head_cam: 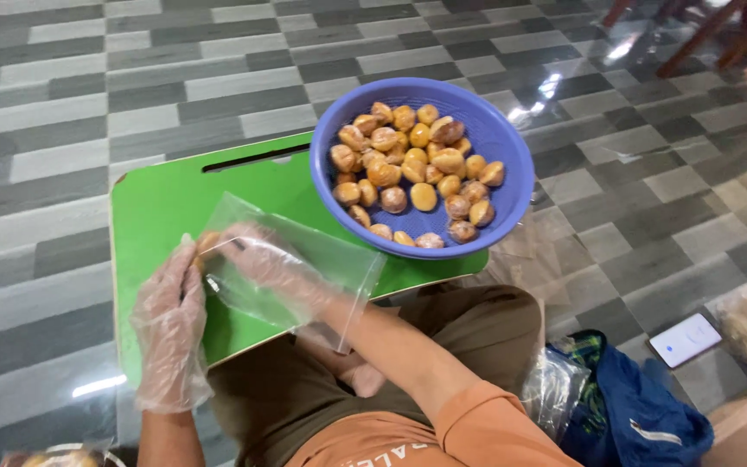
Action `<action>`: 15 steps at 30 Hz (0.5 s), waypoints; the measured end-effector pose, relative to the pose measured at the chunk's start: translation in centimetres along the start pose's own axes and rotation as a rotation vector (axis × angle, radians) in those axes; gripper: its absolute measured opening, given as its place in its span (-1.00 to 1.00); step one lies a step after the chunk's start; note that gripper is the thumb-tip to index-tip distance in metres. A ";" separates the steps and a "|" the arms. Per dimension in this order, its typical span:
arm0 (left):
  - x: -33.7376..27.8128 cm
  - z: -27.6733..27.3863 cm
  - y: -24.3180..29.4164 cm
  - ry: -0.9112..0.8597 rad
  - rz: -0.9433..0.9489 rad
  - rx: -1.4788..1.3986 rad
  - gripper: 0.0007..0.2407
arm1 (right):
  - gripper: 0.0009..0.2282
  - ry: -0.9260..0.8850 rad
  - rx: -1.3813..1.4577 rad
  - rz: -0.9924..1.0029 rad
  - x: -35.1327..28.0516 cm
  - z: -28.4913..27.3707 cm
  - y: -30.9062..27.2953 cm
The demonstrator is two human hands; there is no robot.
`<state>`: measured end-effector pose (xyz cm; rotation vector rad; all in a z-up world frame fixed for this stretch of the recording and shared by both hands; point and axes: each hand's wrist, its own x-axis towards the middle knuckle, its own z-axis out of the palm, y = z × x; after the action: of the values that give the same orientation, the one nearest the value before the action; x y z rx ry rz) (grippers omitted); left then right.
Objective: Packing small round food items from a bowl into a plastic bag
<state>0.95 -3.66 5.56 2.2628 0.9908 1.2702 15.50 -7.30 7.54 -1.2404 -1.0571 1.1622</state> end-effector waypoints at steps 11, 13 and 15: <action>-0.8 0.6 -3.5 -0.076 -0.164 -0.036 -0.78 | -0.87 0.121 -0.194 -0.057 1.7 0.7 1.6; -1.0 0.7 -3.7 -0.089 -0.181 -0.037 -0.78 | -0.87 0.186 -0.419 -0.100 2.5 0.5 2.4; -1.0 0.9 -3.8 -0.083 -0.190 -0.009 -0.78 | -0.84 0.157 -0.317 -0.032 2.1 0.4 1.6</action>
<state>-0.14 -1.77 2.22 2.1378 1.1357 1.0899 15.22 -5.19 5.86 -1.5293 -1.1674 0.8781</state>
